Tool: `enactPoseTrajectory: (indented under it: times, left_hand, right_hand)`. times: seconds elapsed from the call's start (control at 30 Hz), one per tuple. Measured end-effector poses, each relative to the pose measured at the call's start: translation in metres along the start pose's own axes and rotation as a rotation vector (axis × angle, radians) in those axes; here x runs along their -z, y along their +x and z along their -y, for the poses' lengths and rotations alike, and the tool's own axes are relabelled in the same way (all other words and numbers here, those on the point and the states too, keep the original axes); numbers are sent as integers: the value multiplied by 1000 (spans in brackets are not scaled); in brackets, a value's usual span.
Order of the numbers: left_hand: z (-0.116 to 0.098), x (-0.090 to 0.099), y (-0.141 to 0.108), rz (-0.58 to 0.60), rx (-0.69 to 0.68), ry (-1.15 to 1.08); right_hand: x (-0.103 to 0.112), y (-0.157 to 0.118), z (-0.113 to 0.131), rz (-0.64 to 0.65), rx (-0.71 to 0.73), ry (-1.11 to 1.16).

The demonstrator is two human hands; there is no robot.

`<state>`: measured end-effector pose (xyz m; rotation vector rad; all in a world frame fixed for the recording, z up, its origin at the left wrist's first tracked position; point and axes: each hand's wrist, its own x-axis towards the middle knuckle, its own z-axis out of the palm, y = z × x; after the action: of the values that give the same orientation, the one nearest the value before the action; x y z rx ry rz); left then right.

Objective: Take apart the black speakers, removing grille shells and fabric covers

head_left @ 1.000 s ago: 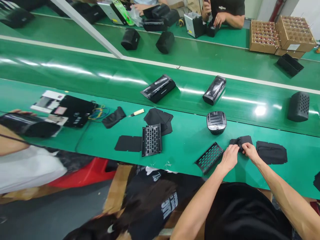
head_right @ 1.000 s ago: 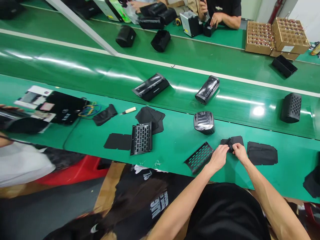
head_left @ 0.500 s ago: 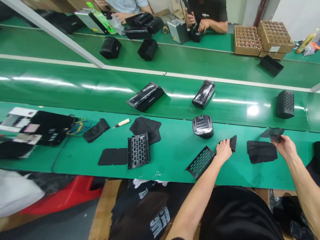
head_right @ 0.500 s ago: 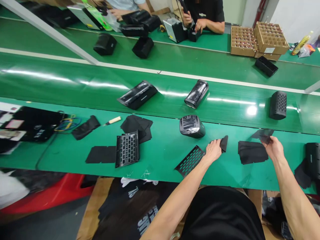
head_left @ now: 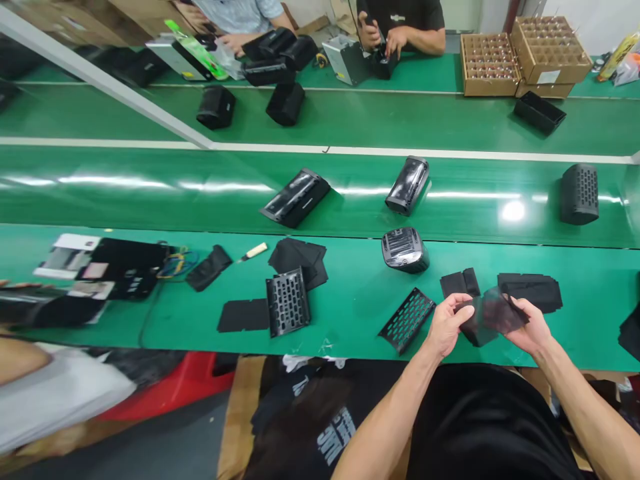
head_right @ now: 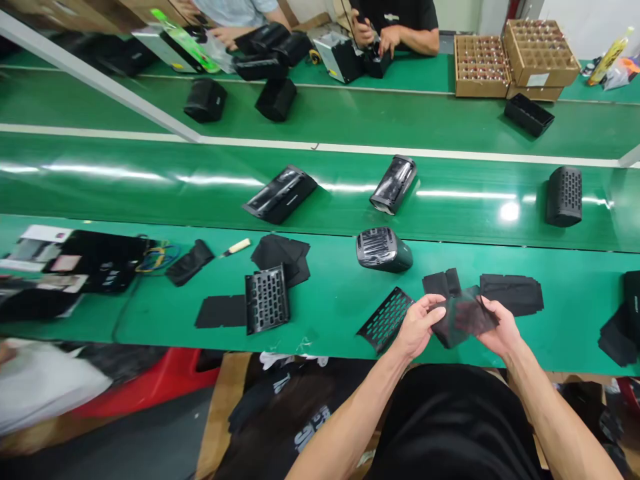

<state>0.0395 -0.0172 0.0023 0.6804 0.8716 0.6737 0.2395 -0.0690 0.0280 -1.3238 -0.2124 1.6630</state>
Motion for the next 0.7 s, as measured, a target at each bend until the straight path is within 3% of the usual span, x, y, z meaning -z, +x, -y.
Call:
enactPoseTrajectory:
  times: [0.13, 0.43, 0.57, 0.7]
  left_hand:
    - [-9, 20, -20, -91, 8, -35]
    - [-7, 65, -48, -280, -78, 137]
    - [7, 88, -64, -443, -137, 372]
    - [25, 111, -70, -661, -161, 608]
  right_hand:
    - [-10, 2, -2, 58, -47, -126]
    - [-30, 20, -17, 34, 64, -514]
    - [-40, 48, -34, 21, 145, -764]
    - [-70, 93, -61, 48, 258, -1051]
